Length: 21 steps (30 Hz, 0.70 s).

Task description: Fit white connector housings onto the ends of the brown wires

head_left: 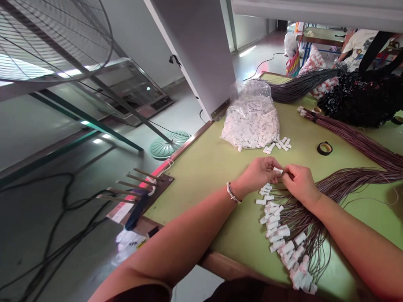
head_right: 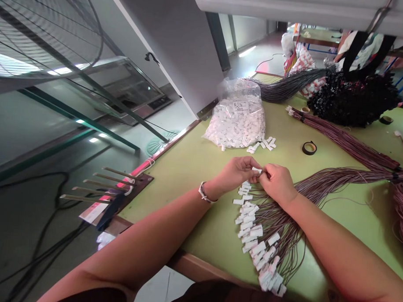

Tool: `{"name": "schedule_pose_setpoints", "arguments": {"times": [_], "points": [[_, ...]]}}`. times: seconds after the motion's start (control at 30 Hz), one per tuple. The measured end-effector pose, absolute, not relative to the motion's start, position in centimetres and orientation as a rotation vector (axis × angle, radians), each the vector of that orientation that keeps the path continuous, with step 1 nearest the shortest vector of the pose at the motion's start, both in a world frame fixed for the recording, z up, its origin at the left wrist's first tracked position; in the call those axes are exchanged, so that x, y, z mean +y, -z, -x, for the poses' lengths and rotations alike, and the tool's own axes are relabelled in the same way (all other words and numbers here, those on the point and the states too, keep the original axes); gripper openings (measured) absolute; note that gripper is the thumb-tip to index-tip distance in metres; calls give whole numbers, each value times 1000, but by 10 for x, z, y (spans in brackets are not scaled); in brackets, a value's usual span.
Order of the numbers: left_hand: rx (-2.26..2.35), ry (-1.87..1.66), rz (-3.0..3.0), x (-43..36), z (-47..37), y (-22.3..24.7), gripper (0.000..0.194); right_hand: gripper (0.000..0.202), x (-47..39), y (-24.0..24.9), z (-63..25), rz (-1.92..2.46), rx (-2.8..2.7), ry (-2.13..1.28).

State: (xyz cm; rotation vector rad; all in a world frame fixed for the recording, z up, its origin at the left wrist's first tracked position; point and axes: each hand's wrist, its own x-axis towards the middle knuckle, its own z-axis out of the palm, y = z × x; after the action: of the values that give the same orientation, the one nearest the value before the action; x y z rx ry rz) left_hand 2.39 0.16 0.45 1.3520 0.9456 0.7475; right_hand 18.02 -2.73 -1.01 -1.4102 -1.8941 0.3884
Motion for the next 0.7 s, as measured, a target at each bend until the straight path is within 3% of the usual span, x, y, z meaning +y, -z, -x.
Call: {"name": "schedule_pose_setpoints", "arguments": {"times": [0.23, 0.7], "points": [[962, -762, -1388, 6, -23, 6, 4, 13, -23, 13, -183, 1468, -1714, -642], [927, -850, -1291, 3, -29, 9, 7, 11, -21, 13, -179, 1493, -1618, -685]]}}
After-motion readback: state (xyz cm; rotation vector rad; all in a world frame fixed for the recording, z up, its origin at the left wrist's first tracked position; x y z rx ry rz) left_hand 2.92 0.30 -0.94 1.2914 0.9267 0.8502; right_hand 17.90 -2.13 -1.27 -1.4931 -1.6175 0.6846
